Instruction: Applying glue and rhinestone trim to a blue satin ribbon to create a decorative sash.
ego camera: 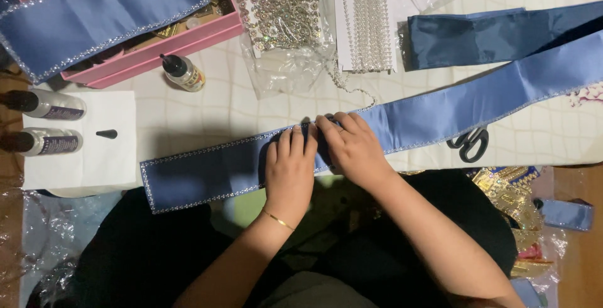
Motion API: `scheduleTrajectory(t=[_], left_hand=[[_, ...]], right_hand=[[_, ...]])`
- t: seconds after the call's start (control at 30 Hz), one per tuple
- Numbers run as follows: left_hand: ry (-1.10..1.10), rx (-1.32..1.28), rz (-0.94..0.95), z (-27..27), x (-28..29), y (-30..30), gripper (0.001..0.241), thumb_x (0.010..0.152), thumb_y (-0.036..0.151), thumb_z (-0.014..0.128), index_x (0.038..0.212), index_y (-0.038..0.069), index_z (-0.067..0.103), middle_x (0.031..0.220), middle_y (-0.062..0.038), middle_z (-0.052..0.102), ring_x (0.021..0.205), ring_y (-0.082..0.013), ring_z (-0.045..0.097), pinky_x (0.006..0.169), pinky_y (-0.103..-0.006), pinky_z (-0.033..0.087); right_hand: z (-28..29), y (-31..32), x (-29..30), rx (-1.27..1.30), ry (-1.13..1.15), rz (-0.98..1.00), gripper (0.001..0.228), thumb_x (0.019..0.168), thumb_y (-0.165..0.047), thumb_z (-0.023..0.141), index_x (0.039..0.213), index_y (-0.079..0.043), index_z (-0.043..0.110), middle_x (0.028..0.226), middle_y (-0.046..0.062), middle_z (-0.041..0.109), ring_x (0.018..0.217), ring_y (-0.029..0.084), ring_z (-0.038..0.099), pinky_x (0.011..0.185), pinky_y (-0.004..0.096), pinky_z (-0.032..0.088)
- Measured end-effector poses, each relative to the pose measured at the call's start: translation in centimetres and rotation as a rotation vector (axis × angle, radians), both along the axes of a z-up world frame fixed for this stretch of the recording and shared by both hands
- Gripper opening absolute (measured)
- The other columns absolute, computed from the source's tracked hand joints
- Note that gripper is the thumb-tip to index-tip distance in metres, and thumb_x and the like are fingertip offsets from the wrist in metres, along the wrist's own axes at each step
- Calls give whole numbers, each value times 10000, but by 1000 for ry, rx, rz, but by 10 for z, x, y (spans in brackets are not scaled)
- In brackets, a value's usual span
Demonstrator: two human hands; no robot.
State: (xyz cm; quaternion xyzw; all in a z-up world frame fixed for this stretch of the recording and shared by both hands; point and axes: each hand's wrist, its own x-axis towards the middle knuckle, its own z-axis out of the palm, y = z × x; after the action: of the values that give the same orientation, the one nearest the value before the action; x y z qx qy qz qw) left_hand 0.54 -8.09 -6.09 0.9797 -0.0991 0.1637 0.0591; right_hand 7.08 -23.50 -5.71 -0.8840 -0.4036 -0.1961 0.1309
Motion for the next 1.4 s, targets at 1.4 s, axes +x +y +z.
scheduleTrajectory(t=[1.4], left_hand=[[262,-1074,-81,49,-3,41,569,716,-149,350,1267,-14,404,1273,-266,526,1213,-436,621,1063,-521,449]], right_hand=[[-14,-3,-4,619,769,-303,433,898,3,556,1308,-104,466,1075,128,765,1027,367,718,921,506,534]])
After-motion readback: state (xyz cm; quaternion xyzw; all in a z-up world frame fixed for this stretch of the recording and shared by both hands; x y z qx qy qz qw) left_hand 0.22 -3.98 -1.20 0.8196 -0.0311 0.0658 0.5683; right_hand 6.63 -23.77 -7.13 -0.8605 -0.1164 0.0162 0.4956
